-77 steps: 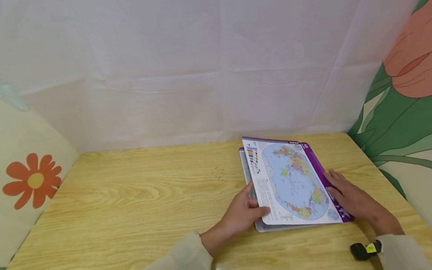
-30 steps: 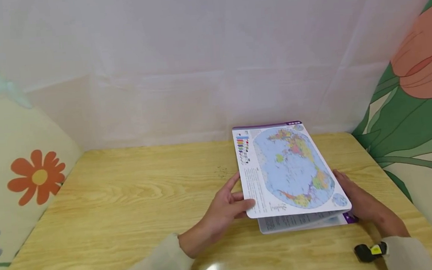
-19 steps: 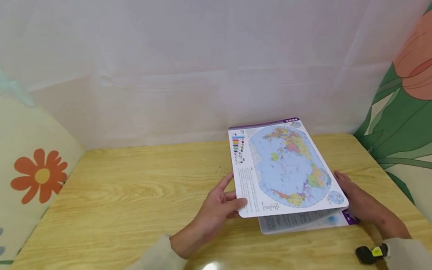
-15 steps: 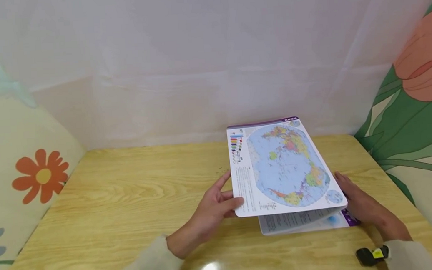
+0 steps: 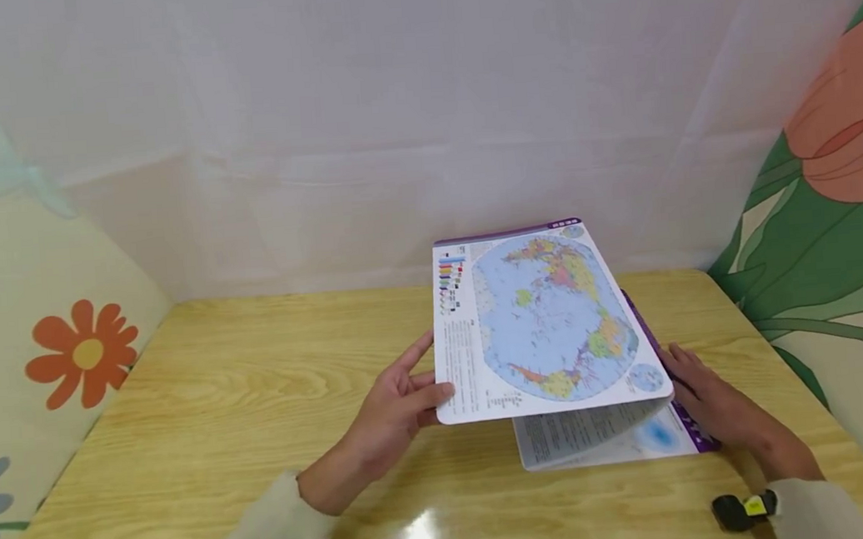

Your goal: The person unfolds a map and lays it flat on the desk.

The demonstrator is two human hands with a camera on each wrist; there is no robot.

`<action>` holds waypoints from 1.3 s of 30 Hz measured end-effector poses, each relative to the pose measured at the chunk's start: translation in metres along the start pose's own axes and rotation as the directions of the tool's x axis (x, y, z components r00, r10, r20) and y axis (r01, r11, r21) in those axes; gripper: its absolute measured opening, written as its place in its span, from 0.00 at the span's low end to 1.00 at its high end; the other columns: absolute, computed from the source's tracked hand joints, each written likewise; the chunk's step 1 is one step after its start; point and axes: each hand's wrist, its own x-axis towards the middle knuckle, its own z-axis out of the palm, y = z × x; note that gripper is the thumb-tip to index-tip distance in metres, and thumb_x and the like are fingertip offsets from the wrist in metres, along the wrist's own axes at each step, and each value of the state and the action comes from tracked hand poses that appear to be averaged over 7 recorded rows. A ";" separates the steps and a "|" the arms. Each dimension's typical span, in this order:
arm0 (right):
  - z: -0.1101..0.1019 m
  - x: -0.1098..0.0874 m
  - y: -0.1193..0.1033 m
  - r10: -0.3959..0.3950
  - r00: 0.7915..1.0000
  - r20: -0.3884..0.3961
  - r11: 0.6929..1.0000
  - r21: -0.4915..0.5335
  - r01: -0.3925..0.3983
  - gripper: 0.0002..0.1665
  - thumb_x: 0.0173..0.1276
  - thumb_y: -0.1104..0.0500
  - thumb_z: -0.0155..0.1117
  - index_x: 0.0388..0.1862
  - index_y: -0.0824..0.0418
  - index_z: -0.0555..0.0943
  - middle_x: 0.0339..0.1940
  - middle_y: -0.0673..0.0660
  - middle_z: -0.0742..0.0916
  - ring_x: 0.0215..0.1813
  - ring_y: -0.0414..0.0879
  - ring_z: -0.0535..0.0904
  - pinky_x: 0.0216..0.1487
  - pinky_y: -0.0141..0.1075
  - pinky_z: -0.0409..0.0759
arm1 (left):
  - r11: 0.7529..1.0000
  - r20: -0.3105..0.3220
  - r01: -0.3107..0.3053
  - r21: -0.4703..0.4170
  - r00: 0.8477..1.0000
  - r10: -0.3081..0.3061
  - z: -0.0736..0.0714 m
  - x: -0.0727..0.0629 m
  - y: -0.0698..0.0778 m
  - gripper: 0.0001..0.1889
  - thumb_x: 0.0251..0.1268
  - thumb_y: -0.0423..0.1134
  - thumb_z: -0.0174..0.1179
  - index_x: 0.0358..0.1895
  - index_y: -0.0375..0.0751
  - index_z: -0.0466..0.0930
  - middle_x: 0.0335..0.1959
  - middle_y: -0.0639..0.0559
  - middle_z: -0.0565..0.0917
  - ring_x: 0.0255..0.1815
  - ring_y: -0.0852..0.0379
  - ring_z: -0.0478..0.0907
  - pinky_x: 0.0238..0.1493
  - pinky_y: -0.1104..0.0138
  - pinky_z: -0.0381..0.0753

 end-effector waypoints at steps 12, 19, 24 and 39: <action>0.001 -0.002 0.038 -0.062 0.998 0.008 0.998 0.008 0.062 0.34 0.88 0.60 0.40 0.82 0.74 0.45 0.77 0.85 0.46 0.77 0.82 0.35 0.70 0.74 0.34 | 1.000 -0.026 -0.004 0.019 1.000 0.004 0.003 -0.001 -0.001 0.38 0.76 0.25 0.55 0.84 0.42 0.49 0.61 0.34 0.81 0.49 0.51 0.87 0.45 0.63 0.86; -0.003 -0.001 0.054 -0.013 0.999 0.037 1.000 -0.007 0.013 0.36 0.88 0.54 0.39 0.84 0.69 0.44 0.79 0.82 0.44 0.77 0.81 0.34 0.67 0.78 0.39 | 0.999 -0.039 -0.051 -0.002 0.998 0.051 0.006 -0.001 -0.006 0.36 0.77 0.26 0.52 0.83 0.38 0.50 0.59 0.36 0.84 0.47 0.51 0.87 0.45 0.63 0.86; -0.004 -0.001 0.069 -0.012 0.999 0.040 1.000 -0.009 0.012 0.36 0.88 0.54 0.39 0.83 0.70 0.44 0.79 0.82 0.44 0.77 0.80 0.34 0.67 0.78 0.39 | 0.996 -0.060 -0.084 -0.013 0.995 0.083 0.007 -0.001 -0.010 0.35 0.77 0.26 0.52 0.82 0.38 0.51 0.55 0.42 0.86 0.46 0.52 0.87 0.44 0.64 0.86; -0.022 -0.011 0.103 0.048 0.994 0.094 0.999 0.002 -0.048 0.37 0.88 0.50 0.38 0.84 0.67 0.43 0.80 0.79 0.42 0.77 0.79 0.31 0.66 0.78 0.39 | 0.989 -0.082 -0.148 0.023 0.985 0.150 0.012 -0.002 -0.017 0.32 0.80 0.28 0.46 0.82 0.36 0.49 0.55 0.49 0.87 0.47 0.54 0.87 0.44 0.66 0.86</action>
